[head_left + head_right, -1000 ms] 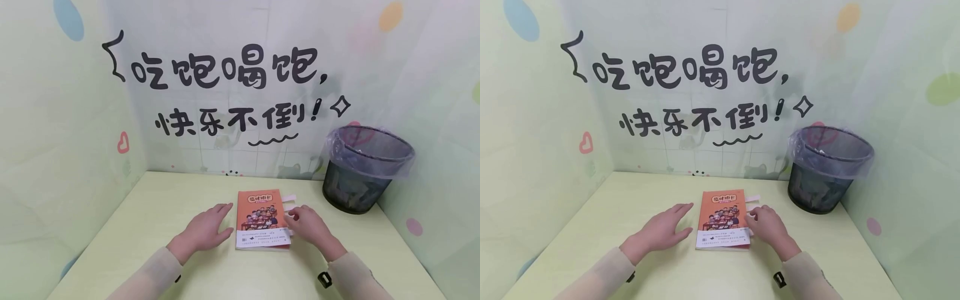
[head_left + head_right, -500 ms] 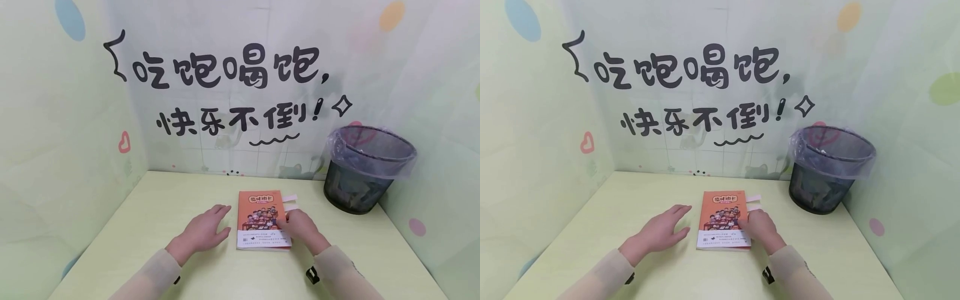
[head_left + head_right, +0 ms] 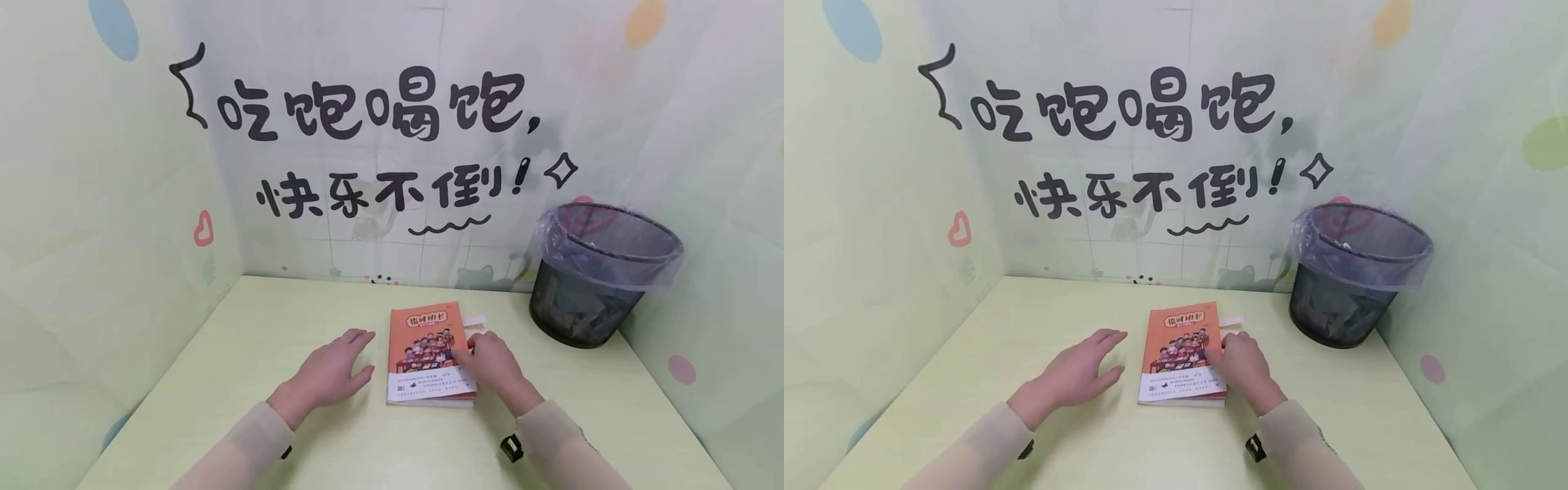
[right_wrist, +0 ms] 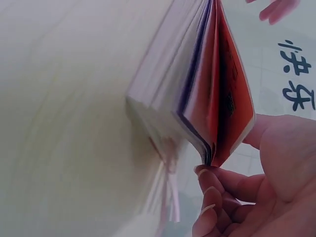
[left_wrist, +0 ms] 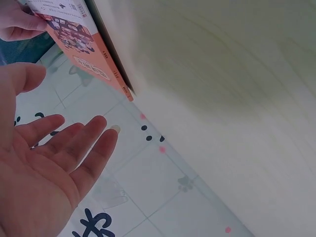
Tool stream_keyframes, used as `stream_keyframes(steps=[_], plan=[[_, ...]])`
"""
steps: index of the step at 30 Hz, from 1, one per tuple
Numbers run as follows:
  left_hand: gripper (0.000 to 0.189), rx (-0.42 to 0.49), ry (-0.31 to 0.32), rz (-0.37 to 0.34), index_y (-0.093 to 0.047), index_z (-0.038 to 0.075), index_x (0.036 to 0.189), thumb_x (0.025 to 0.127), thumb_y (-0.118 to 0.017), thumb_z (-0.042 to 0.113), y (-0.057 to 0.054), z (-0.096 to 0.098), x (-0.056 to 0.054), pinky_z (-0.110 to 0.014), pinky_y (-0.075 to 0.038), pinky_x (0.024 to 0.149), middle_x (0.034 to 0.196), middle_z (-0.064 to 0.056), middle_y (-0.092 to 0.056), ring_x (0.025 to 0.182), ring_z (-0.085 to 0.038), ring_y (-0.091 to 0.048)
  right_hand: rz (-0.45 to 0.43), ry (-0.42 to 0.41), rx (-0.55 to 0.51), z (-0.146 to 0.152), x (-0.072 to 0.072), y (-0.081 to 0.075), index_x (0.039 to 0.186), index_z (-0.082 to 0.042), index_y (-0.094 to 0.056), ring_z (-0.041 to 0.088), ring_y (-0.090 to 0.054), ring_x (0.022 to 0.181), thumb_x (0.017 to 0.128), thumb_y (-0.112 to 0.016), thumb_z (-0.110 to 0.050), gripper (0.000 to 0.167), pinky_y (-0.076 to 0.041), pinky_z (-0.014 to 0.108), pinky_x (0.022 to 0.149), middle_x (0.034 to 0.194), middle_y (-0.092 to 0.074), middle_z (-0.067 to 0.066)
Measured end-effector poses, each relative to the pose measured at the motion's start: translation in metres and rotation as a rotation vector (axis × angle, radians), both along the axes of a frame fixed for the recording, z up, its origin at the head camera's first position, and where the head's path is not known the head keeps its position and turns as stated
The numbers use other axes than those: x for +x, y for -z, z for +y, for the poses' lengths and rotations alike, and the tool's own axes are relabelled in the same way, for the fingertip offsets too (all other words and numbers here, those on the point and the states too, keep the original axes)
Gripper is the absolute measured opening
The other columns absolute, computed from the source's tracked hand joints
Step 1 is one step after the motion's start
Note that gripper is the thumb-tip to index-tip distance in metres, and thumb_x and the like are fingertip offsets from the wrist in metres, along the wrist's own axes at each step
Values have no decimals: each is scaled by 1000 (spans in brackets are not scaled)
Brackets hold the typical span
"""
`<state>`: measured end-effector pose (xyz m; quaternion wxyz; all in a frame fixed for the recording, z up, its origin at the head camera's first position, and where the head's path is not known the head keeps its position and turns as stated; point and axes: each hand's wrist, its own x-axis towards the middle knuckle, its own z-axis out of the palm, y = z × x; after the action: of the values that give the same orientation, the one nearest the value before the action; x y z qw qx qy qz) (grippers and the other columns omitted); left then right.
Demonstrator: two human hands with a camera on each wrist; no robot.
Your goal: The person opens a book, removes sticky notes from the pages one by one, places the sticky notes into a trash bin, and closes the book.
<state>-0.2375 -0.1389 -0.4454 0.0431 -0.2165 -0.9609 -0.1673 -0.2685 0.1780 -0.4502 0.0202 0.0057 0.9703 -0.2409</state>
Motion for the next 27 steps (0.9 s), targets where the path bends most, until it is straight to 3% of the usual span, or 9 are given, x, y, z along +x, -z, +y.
stream_keyframes(steps=[4, 8, 15, 19, 22, 27], plan=[[64, 1, -6, 9, -54, 7, 160, 105, -72, 34, -2, -2, -2, -54, -60, 110, 158, -14, -60, 140, -35, -66, 50, -7, 1, -4, 3, -10, 127, 4, -73, 26, -61, 95, 104, -72, -38, 47, -59, 43, 83, 114, -68, 16], [63, 8, -7, 14, -53, 7, 161, 106, -71, 34, -5, -2, -4, -54, -60, 110, 158, -15, -60, 140, -35, -65, 90, -15, -63, -9, 8, -19, 137, 1, -70, 28, -65, 106, 107, -68, -41, 51, -62, 49, 94, 124, -68, 15], [63, 16, 1, 37, -53, 7, 161, 106, -70, 33, -12, -3, -6, -54, -62, 107, 159, -15, -60, 140, -35, -66, 121, -88, -335, -22, 13, -27, 149, -7, -65, 25, -67, 108, 113, -61, -41, 50, -61, 46, 92, 134, -71, 12], [62, 27, -6, 54, -54, 7, 160, 106, -69, 33, -17, -4, -7, -54, -62, 107, 159, -15, -60, 140, -35, -65, 99, -144, -476, -31, 17, -27, 156, -8, -60, 33, -67, 134, 117, -51, -42, 53, -54, 59, 116, 149, -69, 14], [61, 38, -10, 62, -54, 6, 160, 107, -69, 32, -23, -6, -8, -55, -62, 108, 159, -15, -60, 141, -35, -65, 76, -164, -535, -36, 21, -24, 159, -11, -57, 36, -61, 146, 119, -42, -46, 56, -44, 64, 125, 151, -69, 13], [58, 68, -5, 105, -56, 4, 158, 107, -67, 29, -34, -9, -9, -56, -62, 106, 156, -17, -61, 139, -36, -66, 70, -223, -609, -46, 25, -17, 159, -11, -58, 31, -68, 132, 121, -31, -47, 59, -56, 58, 112, 148, -71, 11]])
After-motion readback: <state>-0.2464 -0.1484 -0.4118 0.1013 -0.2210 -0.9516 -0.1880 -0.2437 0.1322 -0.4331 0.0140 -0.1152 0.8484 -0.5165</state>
